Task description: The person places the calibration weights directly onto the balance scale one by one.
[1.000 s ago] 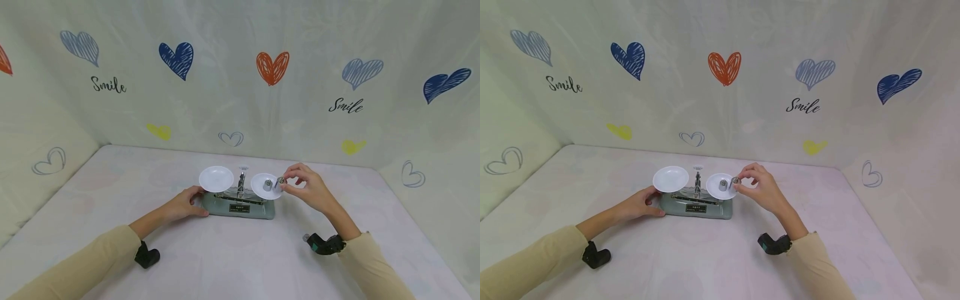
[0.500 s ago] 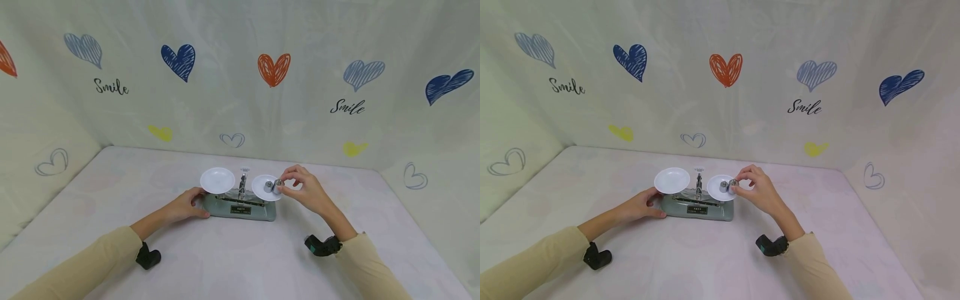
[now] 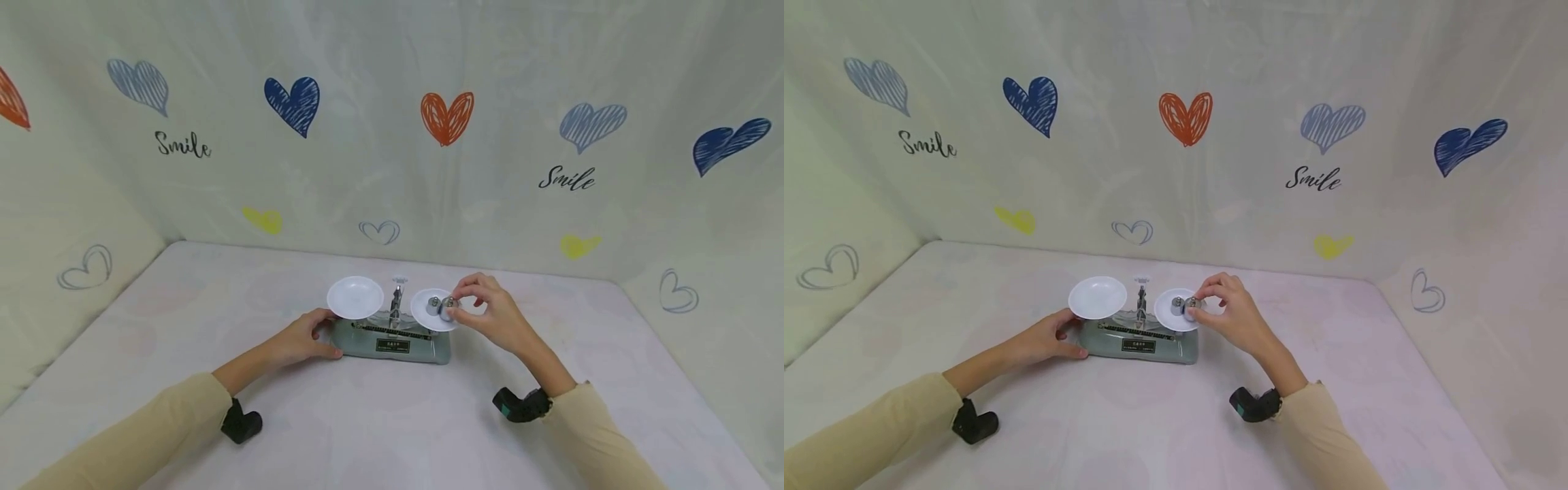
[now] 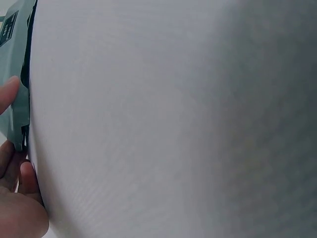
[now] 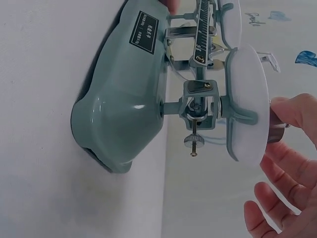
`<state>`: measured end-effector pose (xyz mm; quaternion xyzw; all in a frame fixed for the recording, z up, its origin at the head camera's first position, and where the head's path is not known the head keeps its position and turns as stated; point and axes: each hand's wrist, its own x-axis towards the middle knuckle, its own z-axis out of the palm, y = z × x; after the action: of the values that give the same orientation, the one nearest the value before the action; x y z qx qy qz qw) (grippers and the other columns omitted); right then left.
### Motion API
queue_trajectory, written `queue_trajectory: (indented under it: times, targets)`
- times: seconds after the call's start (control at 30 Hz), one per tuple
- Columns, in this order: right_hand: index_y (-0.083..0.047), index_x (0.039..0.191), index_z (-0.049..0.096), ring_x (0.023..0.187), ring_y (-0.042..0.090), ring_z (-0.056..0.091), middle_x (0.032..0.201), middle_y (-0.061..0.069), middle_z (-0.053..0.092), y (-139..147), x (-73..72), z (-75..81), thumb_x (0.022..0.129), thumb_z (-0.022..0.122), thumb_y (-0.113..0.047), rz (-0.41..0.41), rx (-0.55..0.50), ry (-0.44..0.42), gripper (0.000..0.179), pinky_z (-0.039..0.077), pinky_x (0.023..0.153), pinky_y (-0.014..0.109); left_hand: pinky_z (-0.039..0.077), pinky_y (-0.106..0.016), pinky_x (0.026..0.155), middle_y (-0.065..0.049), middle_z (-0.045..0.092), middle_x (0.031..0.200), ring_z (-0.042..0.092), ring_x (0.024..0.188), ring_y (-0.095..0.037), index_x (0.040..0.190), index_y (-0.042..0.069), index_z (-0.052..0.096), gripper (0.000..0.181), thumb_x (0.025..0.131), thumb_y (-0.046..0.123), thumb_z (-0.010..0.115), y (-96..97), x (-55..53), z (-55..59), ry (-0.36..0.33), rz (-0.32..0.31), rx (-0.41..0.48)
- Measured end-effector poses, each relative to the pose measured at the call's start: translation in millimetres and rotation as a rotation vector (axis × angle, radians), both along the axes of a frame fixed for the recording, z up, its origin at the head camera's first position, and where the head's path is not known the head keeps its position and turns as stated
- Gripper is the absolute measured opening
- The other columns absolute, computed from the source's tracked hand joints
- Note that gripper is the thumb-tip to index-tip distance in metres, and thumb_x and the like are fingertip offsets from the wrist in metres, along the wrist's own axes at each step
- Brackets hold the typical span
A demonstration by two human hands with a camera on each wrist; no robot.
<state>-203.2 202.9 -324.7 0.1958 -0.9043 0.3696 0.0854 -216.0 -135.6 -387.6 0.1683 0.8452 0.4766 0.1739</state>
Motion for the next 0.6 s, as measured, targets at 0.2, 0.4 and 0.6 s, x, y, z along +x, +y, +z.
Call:
queue_trajectory:
  times: [0.2, 0.4, 0.6]
  targets:
    - [-0.009, 0.093, 0.069, 0.102, 0.019, 0.042, 0.109, 0.005, 0.057, -3.6, -1.2, 0.6, 0.078, 0.075, -0.017, 0.020, 0.002, 0.006, 0.018, 0.044, 0.079, 0.037, 0.032, -0.054, 0.106, -0.023, 0.038, 0.141, 0.032, 0.132, -0.039, 0.135, -0.005, 0.038, 0.075, 0.075, 0.017, 0.077, -0.4, -0.7, 2.0, 0.015, 0.005, -0.011]
    - [-0.010, 0.093, 0.069, 0.104, 0.019, 0.041, 0.111, 0.005, 0.056, -3.3, 1.2, 0.2, 0.078, 0.075, -0.020, 0.016, 0.022, -0.018, 0.019, 0.042, 0.080, 0.034, 0.033, -0.054, 0.105, -0.023, 0.039, 0.140, 0.033, 0.131, -0.039, 0.135, -0.005, 0.038, 0.075, 0.075, 0.017, 0.077, 0.7, 0.8, 2.3, 0.019, 0.001, -0.019]
    - [-0.010, 0.094, 0.068, 0.106, 0.020, 0.041, 0.112, 0.006, 0.056, 0.2, 3.0, 0.3, 0.078, 0.074, -0.020, 0.012, 0.026, -0.033, 0.019, 0.042, 0.080, 0.034, 0.032, -0.054, 0.106, -0.023, 0.039, 0.140, 0.032, 0.132, -0.039, 0.135, -0.004, 0.038, 0.074, 0.075, 0.017, 0.077, 0.9, 1.0, 2.9, 0.016, 0.002, -0.012]
